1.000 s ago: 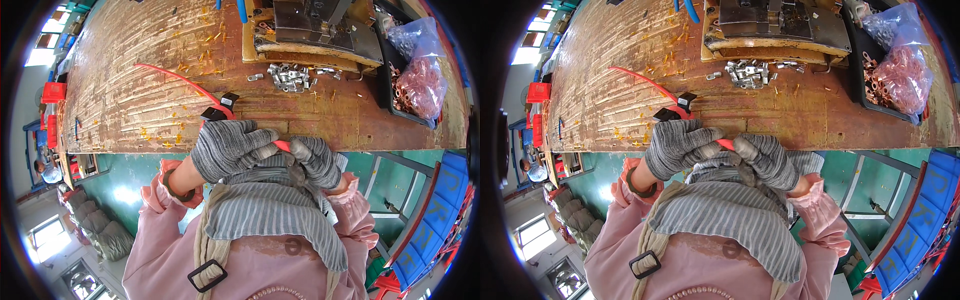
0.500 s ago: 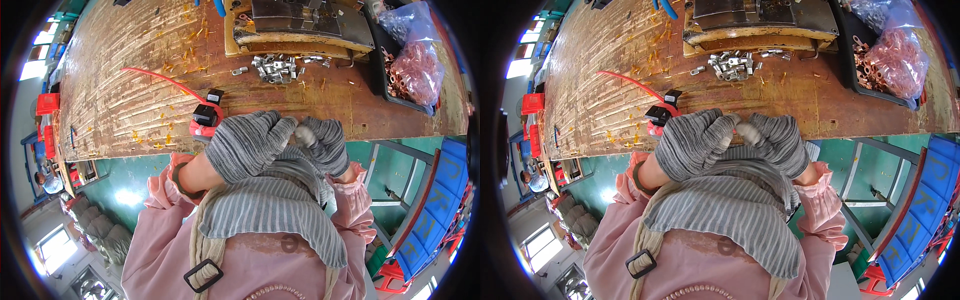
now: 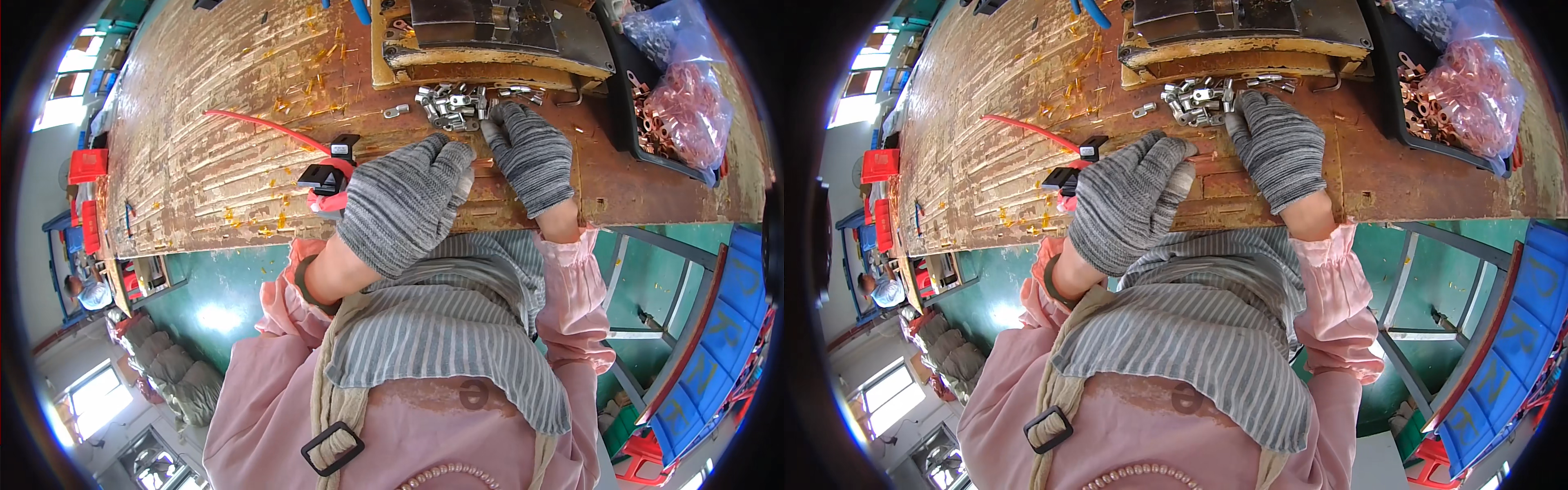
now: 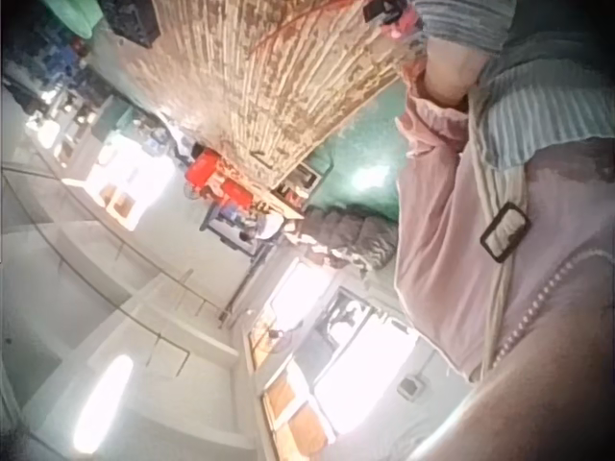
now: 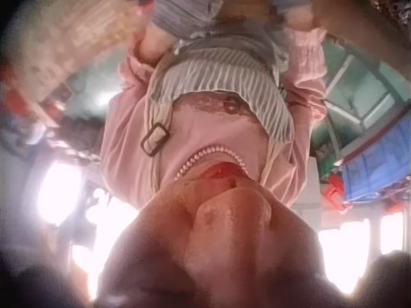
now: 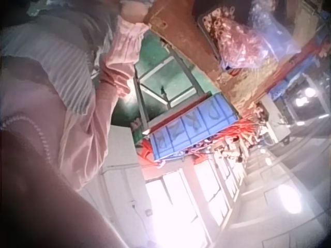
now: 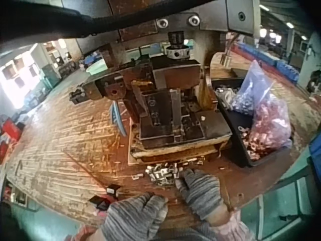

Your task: The person is assembling electrical cables by attaching connectors and managing wires at a workbench.

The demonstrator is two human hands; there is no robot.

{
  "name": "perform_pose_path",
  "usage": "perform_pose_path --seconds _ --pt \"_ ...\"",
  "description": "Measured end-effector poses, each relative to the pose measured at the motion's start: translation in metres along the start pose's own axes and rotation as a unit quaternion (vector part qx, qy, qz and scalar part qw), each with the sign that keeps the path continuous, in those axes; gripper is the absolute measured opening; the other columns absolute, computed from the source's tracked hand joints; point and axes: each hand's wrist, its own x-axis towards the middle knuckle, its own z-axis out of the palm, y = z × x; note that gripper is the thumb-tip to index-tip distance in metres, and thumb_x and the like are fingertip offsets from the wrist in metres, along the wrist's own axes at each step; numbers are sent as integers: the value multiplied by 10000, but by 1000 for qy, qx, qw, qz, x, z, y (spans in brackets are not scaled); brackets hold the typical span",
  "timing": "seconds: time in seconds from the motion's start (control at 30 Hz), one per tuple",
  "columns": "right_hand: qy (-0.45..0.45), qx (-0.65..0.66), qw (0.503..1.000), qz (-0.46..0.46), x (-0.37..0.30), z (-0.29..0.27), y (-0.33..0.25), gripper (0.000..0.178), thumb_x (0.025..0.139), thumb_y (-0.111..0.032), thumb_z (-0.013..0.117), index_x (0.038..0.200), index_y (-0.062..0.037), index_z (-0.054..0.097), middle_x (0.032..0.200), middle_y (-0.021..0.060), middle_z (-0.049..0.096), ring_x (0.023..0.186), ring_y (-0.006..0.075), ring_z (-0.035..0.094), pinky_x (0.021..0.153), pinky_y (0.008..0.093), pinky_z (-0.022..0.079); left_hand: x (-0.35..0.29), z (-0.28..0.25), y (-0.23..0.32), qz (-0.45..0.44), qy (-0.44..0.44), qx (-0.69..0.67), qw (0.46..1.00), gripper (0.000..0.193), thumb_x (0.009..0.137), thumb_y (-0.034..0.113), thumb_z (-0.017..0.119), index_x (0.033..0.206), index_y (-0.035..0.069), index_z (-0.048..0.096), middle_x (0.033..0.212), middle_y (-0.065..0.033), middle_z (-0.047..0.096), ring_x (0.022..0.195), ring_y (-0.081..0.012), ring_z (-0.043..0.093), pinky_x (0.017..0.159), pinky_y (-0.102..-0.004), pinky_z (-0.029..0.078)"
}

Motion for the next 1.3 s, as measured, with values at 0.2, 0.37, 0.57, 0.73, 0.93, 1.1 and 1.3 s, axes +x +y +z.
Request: perform_pose_path --seconds 0.2,0.37,0.57,0.73,0.93,1.1,1.3 --pt "37 152 986 57 -12 -25 -6 181 845 -239 545 845 -58 564 777 69 607 650 177 589 590 291 470 6 -1 -1 17 20 -31 999 172 804 170 591 932 56 616 733 -108 566 595 -281 570 521 -357 441" --pt "2 603 792 98 -48 -28 14 141 888 -196 506 873 -57 518 804 44 591 646 77 546 541 194 433 9 4 -1 22 37 -74 996 173 799 169 608 932 61 633 717 -95 583 575 -255 580 511 -318 449" --pt "-29 721 680 129 -64 -30 -4 123 899 -156 500 959 -49 499 835 83 614 703 90 578 576 189 451 9 0 2 -7 18 -130 991 171 800 151 612 946 70 647 726 -96 611 579 -227 608 525 -291 471" --pt "-65 746 654 108 -63 -26 -1 141 893 -151 515 971 -35 502 844 100 612 728 123 587 627 233 478 9 1 0 -13 19 -144 989 163 800 141 618 937 59 653 771 -112 638 633 -231 635 572 -286 494" --pt "-58 780 616 91 -61 -23 -6 154 889 -137 516 984 -17 500 848 113 605 750 159 598 663 270 500 8 -2 2 -17 20 -143 989 167 804 148 613 935 53 652 774 -122 641 661 -243 644 585 -290 499" --pt "-51 807 579 102 -62 -19 -10 179 888 -134 517 995 7 491 885 132 591 796 185 610 698 316 529 8 -2 2 -12 17 -130 991 176 797 165 613 933 62 654 782 -122 640 652 -250 639 576 -299 497" --pt "-46 807 585 74 -64 -11 -6 186 889 -133 517 1002 13 491 921 142 586 820 199 614 713 328 533 7 -4 5 12 2 -44 999 212 782 218 620 938 80 654 737 -114 611 595 -263 608 527 -330 476"
